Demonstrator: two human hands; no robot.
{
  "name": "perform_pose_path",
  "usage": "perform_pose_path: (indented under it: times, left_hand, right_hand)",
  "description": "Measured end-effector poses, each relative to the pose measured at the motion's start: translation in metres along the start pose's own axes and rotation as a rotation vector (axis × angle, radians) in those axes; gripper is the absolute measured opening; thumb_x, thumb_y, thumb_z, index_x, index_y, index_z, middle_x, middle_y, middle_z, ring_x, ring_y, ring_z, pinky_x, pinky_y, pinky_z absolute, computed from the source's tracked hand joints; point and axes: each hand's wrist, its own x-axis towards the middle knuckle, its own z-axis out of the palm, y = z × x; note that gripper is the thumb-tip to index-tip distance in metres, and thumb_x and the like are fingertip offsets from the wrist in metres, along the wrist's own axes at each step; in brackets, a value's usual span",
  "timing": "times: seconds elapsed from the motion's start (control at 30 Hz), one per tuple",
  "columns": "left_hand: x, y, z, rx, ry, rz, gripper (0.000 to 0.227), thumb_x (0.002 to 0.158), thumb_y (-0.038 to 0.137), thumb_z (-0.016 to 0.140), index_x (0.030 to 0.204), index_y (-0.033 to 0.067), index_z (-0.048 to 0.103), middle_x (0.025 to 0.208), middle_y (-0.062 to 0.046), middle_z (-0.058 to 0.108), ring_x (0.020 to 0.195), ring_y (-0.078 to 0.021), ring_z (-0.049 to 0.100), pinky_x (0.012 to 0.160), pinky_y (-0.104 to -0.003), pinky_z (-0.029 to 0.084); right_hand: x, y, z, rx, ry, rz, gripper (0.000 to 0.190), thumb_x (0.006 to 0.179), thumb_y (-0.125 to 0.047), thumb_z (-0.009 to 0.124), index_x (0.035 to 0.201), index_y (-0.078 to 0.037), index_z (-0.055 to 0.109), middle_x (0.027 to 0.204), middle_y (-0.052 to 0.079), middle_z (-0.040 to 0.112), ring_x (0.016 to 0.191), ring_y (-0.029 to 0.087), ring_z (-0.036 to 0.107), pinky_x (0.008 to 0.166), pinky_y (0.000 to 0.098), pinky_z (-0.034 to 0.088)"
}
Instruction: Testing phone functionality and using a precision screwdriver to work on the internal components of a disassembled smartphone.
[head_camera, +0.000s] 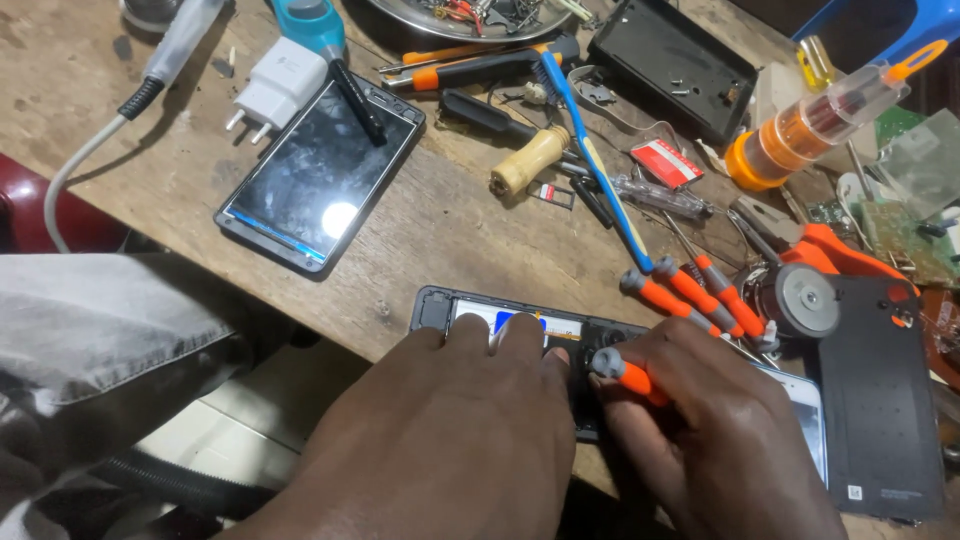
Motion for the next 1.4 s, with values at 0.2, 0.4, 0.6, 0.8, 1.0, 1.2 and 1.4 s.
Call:
perform_pose_path:
  times: [0.2, 0.4, 0.6, 0.8, 1.0, 1.2, 1.4]
  left_hand:
    - [0.0, -0.001, 0.004, 0.026, 0.085, 0.021, 0.032, 0.105, 0.02, 0.039, 0.12, 0.0122, 0.066, 0.109, -0.017, 0.063, 0.089, -0.0422, 0.063, 0.067, -0.056, 0.052]
    - [0.0, 0.0, 0.005, 0.058, 0.091, 0.028, 0.032, 0.103, 0.018, 0.039, 0.12, 0.0101, 0.066, 0.108, -0.018, 0.064, 0.088, -0.0431, 0.063, 0.066, -0.056, 0.052]
    - [0.001, 0.001, 0.011, 0.073, 0.127, 0.025, 0.032, 0.104, 0.017, 0.039, 0.119, 0.0102, 0.066, 0.105, -0.017, 0.064, 0.085, -0.0417, 0.063, 0.064, -0.056, 0.051]
    - [0.002, 0.0, -0.015, -0.047, -0.131, -0.007, 0.036, 0.104, 0.02, 0.038, 0.132, 0.0096, 0.058, 0.122, -0.018, 0.059, 0.105, -0.0437, 0.058, 0.08, -0.057, 0.052]
    - [0.002, -0.001, -0.003, 0.005, 0.009, 0.018, 0.032, 0.105, 0.02, 0.038, 0.123, 0.0113, 0.063, 0.112, -0.016, 0.063, 0.095, -0.0419, 0.061, 0.073, -0.057, 0.052]
    - [0.002, 0.0, -0.005, -0.015, -0.03, 0.001, 0.032, 0.104, 0.02, 0.038, 0.123, 0.0109, 0.062, 0.114, -0.017, 0.062, 0.097, -0.0414, 0.06, 0.073, -0.055, 0.052]
    - [0.002, -0.001, 0.007, 0.012, 0.056, 0.001, 0.033, 0.097, 0.019, 0.043, 0.122, 0.0101, 0.064, 0.113, -0.018, 0.065, 0.094, -0.0417, 0.063, 0.072, -0.055, 0.052]
  right_hand:
    - [-0.001, 0.004, 0.0, 0.006, -0.058, -0.019, 0.009, 0.091, -0.012, 0.061, 0.096, -0.012, 0.068, 0.081, 0.004, 0.059, 0.072, 0.023, 0.059, 0.067, 0.0319, 0.046]
    - [0.0, 0.001, 0.001, -0.014, -0.043, -0.019, 0.015, 0.086, -0.009, 0.061, 0.097, -0.012, 0.071, 0.084, 0.004, 0.063, 0.073, 0.023, 0.064, 0.066, 0.0323, 0.048]
    - [0.001, -0.003, 0.002, -0.081, 0.039, -0.052, 0.019, 0.079, -0.008, 0.062, 0.093, -0.015, 0.074, 0.083, 0.001, 0.068, 0.072, 0.021, 0.067, 0.064, 0.032, 0.05]
    - [0.003, -0.006, 0.005, -0.069, 0.091, 0.011, 0.011, 0.081, -0.011, 0.067, 0.087, -0.015, 0.075, 0.07, 0.001, 0.062, 0.062, 0.019, 0.062, 0.061, 0.0317, 0.047]
    - [0.003, -0.004, 0.005, -0.025, 0.089, 0.033, 0.007, 0.081, -0.013, 0.069, 0.085, -0.014, 0.074, 0.069, 0.0, 0.062, 0.061, 0.016, 0.062, 0.062, 0.0297, 0.047]
    - [0.003, -0.006, 0.004, -0.006, 0.098, 0.041, 0.005, 0.081, -0.013, 0.07, 0.084, -0.013, 0.075, 0.069, -0.001, 0.065, 0.063, 0.015, 0.064, 0.065, 0.0285, 0.048]
    - [0.005, -0.009, 0.001, 0.014, 0.095, 0.032, 0.008, 0.081, -0.011, 0.068, 0.082, -0.013, 0.075, 0.069, -0.001, 0.068, 0.063, 0.016, 0.066, 0.064, 0.0293, 0.05]
